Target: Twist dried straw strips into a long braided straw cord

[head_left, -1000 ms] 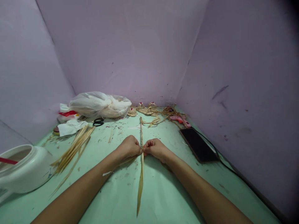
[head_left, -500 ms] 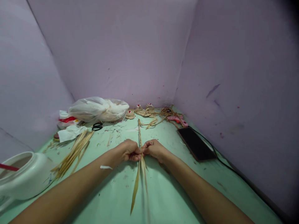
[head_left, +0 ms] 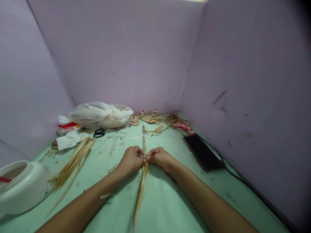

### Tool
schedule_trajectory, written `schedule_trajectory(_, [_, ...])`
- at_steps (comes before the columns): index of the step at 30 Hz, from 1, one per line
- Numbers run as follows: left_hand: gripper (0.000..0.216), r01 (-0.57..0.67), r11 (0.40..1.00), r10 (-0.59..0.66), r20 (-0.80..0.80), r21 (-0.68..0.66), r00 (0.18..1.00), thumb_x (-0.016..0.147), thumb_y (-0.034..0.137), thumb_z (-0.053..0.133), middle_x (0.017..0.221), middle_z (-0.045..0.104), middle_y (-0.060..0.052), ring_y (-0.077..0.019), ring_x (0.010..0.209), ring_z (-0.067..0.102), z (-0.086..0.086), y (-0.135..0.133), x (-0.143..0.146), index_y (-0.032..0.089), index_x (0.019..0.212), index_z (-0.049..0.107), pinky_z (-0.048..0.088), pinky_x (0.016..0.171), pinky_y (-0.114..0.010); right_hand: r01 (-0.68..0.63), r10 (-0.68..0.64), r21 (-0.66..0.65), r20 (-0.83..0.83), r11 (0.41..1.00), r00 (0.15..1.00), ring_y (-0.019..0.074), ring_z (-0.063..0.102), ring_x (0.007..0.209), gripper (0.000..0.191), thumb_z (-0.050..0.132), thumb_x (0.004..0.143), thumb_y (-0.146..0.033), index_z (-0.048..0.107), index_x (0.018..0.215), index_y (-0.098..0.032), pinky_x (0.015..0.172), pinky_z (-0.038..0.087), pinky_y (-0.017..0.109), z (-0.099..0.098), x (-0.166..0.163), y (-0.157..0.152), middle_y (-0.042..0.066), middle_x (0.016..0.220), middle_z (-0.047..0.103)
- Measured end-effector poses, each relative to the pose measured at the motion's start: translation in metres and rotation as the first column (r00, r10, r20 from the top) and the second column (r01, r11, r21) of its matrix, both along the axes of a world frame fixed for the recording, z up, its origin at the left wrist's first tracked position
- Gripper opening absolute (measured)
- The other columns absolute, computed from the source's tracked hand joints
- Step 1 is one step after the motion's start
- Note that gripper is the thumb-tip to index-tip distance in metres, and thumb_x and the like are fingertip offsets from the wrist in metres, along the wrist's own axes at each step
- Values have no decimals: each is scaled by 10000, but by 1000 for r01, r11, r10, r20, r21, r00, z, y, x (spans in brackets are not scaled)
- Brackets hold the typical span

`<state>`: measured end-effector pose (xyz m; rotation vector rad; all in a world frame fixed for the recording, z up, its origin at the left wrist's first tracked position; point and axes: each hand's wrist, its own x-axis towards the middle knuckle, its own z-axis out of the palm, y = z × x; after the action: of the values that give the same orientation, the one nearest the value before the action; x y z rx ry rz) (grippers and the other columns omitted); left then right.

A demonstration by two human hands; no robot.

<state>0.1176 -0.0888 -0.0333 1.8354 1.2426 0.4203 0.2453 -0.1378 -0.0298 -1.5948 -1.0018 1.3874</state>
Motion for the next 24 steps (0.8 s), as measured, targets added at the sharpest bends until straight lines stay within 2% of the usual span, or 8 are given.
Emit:
schedule_trajectory(2, [290,5,993,10,127,-121,992,542,89,533,519,532,41,-61,350,422,3,-4,0,132,829,517,273,348,-165,-15,16,4,-46,1000,999,22,202,319,59,521,558,-97,501,525,-141,371,110,198,0,1,0,-94,329,343])
schedule_trajectory(4, [300,17,951,47,195,-310,980,581,75,484,430,479,62,-57,285,353,7,-6,1,130,875,485,238,314,-163,-27,28,8,-96,1000,995,24,205,315,47,550,563,-155,506,551,-145,371,101,203,-1,3,1,-92,340,355])
schedule_trajectory(6, [247,35,891,77,227,-453,971,601,59,454,359,426,71,-56,265,316,11,-7,2,126,838,479,223,299,-155,-38,41,29,-125,999,991,28,239,325,90,581,552,-206,523,575,-140,374,118,202,-3,4,1,-79,365,400])
schedule_trajectory(10, [137,99,810,74,267,-578,961,598,46,453,432,505,28,-58,311,414,13,-5,2,136,700,471,278,305,-140,-60,71,71,-168,996,983,38,321,371,159,621,516,-248,558,588,-121,401,188,192,-9,6,2,-47,413,473])
schedule_trajectory(12, [79,131,798,39,268,-589,963,600,64,472,443,508,22,-60,316,426,12,-3,1,135,634,469,280,294,-143,-64,77,77,-185,995,980,41,345,386,171,636,503,-254,562,579,-120,416,219,190,-11,8,3,-38,432,499])
schedule_trajectory(16, [84,173,833,-45,247,-526,968,588,73,484,375,461,15,-64,289,396,12,2,-3,116,516,490,292,283,-161,-106,120,110,-130,988,984,56,414,440,190,677,485,-252,562,549,-114,460,288,190,-14,11,8,-17,482,544])
schedule_trajectory(21, [108,65,892,-5,134,-447,991,559,97,476,343,450,1,-86,266,383,12,2,-1,125,455,473,297,282,-195,-116,127,168,-53,979,990,54,399,448,212,687,497,-262,537,552,-122,470,295,187,-14,11,8,-37,474,514])
schedule_trajectory(24, [74,94,897,-34,145,-432,989,542,137,483,363,459,1,-91,278,387,11,2,-1,135,469,473,283,289,-201,-153,153,212,18,965,988,48,365,442,193,656,530,-260,522,566,-127,456,277,184,-13,11,7,-43,472,491])
